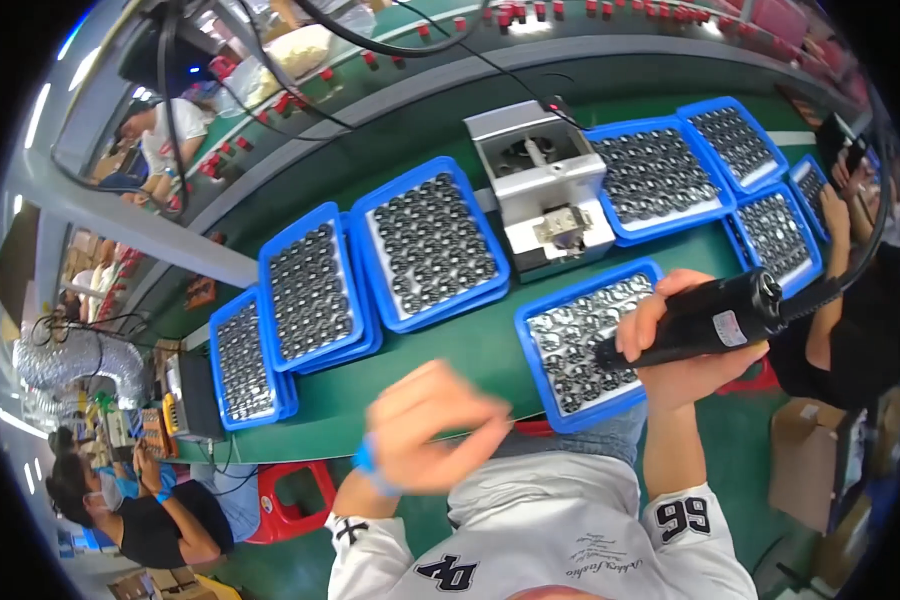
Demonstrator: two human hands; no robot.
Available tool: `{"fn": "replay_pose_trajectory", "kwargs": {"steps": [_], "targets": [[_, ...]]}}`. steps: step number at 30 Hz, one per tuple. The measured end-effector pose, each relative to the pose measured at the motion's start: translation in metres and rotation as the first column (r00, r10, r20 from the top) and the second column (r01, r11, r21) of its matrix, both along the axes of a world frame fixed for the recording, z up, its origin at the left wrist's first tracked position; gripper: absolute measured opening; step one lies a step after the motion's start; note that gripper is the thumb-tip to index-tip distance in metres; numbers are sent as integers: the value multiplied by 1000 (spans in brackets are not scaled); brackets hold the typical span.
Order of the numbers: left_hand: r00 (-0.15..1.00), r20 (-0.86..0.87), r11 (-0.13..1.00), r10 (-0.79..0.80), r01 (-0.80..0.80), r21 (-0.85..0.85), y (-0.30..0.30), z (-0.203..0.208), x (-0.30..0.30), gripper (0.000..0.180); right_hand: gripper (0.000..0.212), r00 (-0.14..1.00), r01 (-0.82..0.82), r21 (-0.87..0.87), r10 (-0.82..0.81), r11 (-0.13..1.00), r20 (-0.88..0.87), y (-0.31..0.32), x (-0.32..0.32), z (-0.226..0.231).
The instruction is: The person fastens small electronic components into trays using an electric screwdriver to drive screws.
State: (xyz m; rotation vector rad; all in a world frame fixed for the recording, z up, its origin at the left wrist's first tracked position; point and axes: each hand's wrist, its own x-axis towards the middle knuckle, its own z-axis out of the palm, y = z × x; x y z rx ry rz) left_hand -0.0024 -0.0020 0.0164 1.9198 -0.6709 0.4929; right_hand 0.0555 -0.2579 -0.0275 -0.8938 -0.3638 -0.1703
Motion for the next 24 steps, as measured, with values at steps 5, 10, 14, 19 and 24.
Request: {"fn": "replay_pose_trajectory", "kwargs": {"steps": [5,10,14,19,24], "targets": [[804,544,701,-240,531,-476,13,80,-54,19,110,998,-60,37,60,998,-11,7,-1,4],[735,576,556,-357,663,-502,5,101,-58,31,109,998,-63,10,63,998,0,13,-5,-1],[702,610,570,-368,689,-449,7,100,-58,29,107,998,-62,-1,62,998,22,11,-7,2],[686,611,573,-396,704,-419,9,102,-55,30,107,996,-76,14,75,997,49,11,-5,0],[627,429,448,-650,773,-450,17,113,-51,36,108,995,-90,45,88,995,48,13,-4,0]]}}
